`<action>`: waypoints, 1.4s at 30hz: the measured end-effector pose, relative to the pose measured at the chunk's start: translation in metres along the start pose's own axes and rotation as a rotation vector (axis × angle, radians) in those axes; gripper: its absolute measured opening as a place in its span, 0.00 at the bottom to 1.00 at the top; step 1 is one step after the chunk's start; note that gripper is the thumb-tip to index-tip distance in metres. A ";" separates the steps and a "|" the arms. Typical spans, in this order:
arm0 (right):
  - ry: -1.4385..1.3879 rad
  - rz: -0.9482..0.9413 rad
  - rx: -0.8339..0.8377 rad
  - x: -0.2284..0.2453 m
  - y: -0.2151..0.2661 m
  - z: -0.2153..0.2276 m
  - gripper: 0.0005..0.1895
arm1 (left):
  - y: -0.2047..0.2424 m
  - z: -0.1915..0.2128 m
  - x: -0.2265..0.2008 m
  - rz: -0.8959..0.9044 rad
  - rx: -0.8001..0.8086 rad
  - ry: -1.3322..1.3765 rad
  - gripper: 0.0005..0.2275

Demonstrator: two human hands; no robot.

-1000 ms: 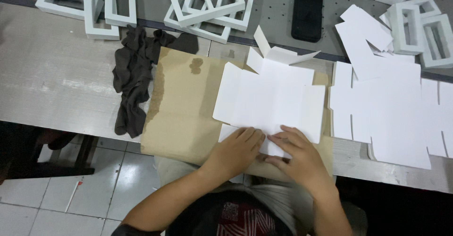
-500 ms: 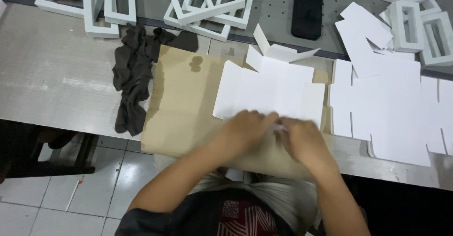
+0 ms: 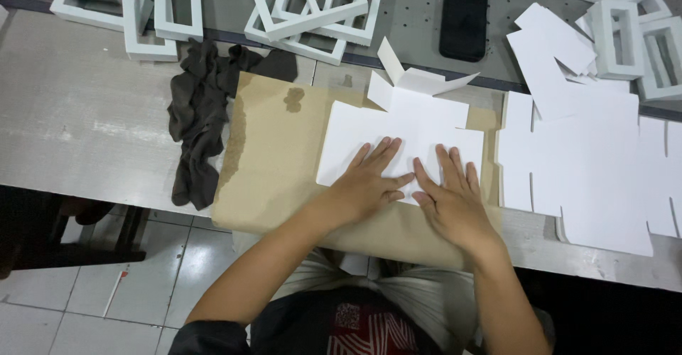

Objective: The person folds a flat white cardboard sheet into a small box by hand. They crease the flaps along pre-cut lines, fold the sides up, and tuck the tabs into slots to form the box structure.

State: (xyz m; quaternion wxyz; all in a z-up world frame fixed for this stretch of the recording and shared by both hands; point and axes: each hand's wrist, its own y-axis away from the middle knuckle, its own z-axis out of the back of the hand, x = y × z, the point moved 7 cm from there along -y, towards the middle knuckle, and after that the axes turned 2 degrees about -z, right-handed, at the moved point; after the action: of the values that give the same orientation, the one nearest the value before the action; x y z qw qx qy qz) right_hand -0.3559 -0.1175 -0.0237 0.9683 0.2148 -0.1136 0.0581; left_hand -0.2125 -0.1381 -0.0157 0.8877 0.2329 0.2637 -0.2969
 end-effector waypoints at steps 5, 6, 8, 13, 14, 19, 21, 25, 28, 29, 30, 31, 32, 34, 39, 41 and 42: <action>0.024 0.006 -0.028 -0.009 -0.007 -0.010 0.33 | -0.001 -0.008 -0.004 -0.017 0.021 -0.162 0.23; 0.009 0.018 -0.047 -0.013 -0.010 -0.014 0.36 | 0.001 -0.007 -0.006 -0.012 0.015 -0.180 0.23; 0.038 0.009 -0.038 -0.017 -0.013 -0.019 0.37 | -0.001 -0.007 -0.007 0.017 0.004 -0.161 0.22; 0.062 0.010 -0.043 -0.017 -0.012 -0.017 0.40 | -0.001 -0.005 -0.008 0.055 -0.033 -0.139 0.22; 0.030 0.012 -0.050 -0.016 -0.010 -0.015 0.39 | -0.001 -0.005 -0.009 0.060 -0.010 -0.152 0.22; -0.123 0.026 -0.085 -0.018 -0.005 -0.002 0.38 | 0.000 -0.004 -0.014 0.083 0.019 -0.146 0.22; -0.308 0.101 -0.186 -0.020 0.001 0.009 0.25 | 0.000 -0.002 -0.014 0.102 -0.006 -0.105 0.21; -0.388 0.035 -0.232 -0.021 0.011 0.022 0.18 | 0.000 -0.003 -0.016 0.110 -0.012 -0.131 0.21; -0.419 -0.006 -0.246 -0.023 0.021 0.029 0.13 | -0.001 -0.011 -0.015 0.032 -0.054 -0.165 0.21; -0.443 -0.030 -0.251 -0.026 0.024 0.028 0.12 | 0.000 -0.012 -0.016 0.001 -0.127 -0.156 0.22; -0.468 -0.054 -0.256 -0.028 0.026 0.027 0.11 | 0.001 -0.013 -0.016 -0.030 -0.200 -0.146 0.24; -0.467 -0.055 -0.253 -0.028 0.031 0.026 0.11 | 0.001 -0.018 -0.013 -0.028 -0.199 -0.144 0.24; -0.492 0.048 -0.366 -0.022 0.038 0.033 0.10 | 0.001 -0.019 -0.014 -0.068 -0.271 -0.124 0.15; -0.513 0.156 -0.485 -0.017 0.050 0.042 0.08 | 0.007 -0.009 -0.020 -0.110 -0.348 -0.107 0.09; -0.501 0.363 -0.871 -0.007 0.083 0.064 0.04 | 0.040 0.033 -0.053 -0.228 -0.332 0.104 0.08; -0.478 0.373 -0.948 -0.005 0.083 0.066 0.04 | 0.045 0.036 -0.054 -0.227 -0.348 0.144 0.08; -0.454 0.383 -1.024 -0.004 0.086 0.069 0.07 | 0.047 0.039 -0.055 -0.224 -0.364 0.185 0.09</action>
State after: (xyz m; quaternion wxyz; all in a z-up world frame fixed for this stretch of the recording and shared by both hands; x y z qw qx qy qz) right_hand -0.3867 -0.0700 0.0707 0.8724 -0.2969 -0.3684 0.1224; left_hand -0.2062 -0.1046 0.0591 0.8486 0.0645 0.4174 -0.3187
